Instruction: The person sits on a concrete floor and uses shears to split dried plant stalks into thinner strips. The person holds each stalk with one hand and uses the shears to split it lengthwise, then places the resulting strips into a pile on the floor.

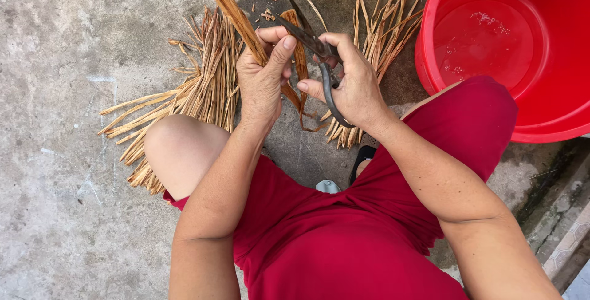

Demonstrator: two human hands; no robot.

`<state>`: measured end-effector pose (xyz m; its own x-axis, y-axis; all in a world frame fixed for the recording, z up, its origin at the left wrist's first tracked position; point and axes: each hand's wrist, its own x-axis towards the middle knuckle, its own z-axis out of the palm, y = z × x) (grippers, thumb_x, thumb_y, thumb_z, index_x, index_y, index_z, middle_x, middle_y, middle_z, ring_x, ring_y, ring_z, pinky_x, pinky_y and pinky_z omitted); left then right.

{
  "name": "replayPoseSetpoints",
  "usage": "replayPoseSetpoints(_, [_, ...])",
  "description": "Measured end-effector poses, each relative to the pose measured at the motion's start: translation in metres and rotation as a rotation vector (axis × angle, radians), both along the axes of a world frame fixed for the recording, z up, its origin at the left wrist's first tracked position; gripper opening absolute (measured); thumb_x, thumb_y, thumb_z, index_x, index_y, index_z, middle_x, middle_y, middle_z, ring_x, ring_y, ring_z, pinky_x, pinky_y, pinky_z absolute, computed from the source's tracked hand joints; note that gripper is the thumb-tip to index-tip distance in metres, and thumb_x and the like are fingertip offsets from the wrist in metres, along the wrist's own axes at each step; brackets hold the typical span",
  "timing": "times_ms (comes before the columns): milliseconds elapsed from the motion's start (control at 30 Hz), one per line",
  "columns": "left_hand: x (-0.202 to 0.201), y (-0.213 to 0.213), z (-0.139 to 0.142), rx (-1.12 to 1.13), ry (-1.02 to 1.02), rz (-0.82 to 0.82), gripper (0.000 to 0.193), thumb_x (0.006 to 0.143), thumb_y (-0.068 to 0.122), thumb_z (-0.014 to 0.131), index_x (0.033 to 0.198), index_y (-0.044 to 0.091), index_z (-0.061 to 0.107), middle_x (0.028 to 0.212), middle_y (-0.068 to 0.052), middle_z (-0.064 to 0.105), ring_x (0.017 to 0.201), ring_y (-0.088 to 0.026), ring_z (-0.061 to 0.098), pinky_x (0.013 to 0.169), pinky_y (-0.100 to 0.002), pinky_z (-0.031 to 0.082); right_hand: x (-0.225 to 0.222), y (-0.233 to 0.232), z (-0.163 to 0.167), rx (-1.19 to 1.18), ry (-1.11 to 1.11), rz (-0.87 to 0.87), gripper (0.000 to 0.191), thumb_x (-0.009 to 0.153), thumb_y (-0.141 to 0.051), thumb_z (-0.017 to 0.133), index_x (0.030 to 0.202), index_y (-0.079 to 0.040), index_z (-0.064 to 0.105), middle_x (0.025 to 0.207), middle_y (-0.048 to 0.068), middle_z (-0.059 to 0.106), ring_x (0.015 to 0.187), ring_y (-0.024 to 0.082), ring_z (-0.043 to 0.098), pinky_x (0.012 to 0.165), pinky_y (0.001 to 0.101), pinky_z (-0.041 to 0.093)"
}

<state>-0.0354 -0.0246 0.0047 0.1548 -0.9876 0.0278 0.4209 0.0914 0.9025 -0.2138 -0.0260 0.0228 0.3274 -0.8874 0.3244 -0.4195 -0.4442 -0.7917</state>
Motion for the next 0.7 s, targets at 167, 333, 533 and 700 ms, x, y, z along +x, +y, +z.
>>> replayPoseSetpoints(167, [0.0039, -0.0004, -0.0024, -0.045, 0.043, 0.016, 0.012, 0.1, 0.014, 0.076, 0.107, 0.005, 0.07, 0.089, 0.001, 0.065, 0.066, -0.004, 0.052, 0.057, -0.019, 0.04, 0.006, 0.0016, 0.0006, -0.022, 0.037, -0.012, 0.073, 0.082, -0.031, 0.097, 0.134, -0.007, 0.052, 0.113, 0.009, 0.065, 0.098, 0.019, 0.066, 0.084, 0.0339, 0.057])
replayPoseSetpoints(333, [0.0055, -0.0011, -0.0046, -0.062, -0.014, 0.06, 0.013, 0.099, 0.013, 0.076, 0.107, 0.005, 0.069, 0.087, 0.002, 0.064, 0.065, -0.004, 0.051, 0.055, -0.019, 0.04, 0.0097, 0.002, 0.002, -0.054, 0.052, -0.019, 0.072, 0.082, -0.032, 0.097, 0.134, -0.008, 0.052, 0.112, 0.008, 0.064, 0.096, 0.018, 0.066, 0.082, 0.0333, 0.057])
replayPoseSetpoints(533, [0.0058, 0.0005, -0.0025, -0.063, -0.063, 0.045, 0.011, 0.1, 0.011, 0.075, 0.107, 0.005, 0.07, 0.086, 0.002, 0.064, 0.064, -0.003, 0.05, 0.054, -0.019, 0.039, 0.0091, 0.0012, 0.004, -0.043, 0.081, -0.033, 0.071, 0.082, -0.035, 0.096, 0.132, -0.008, 0.053, 0.104, 0.006, 0.063, 0.086, 0.016, 0.064, 0.074, 0.0315, 0.056])
replayPoseSetpoints(700, [0.0053, -0.0005, 0.0001, -0.065, -0.048, 0.039, 0.012, 0.1, 0.013, 0.076, 0.106, 0.004, 0.07, 0.087, 0.001, 0.065, 0.062, -0.003, 0.049, 0.054, -0.019, 0.038, 0.0081, 0.0002, 0.004, 0.01, 0.106, -0.034, 0.069, 0.082, -0.039, 0.095, 0.129, -0.008, 0.056, 0.092, 0.003, 0.061, 0.075, 0.012, 0.063, 0.065, 0.0281, 0.054])
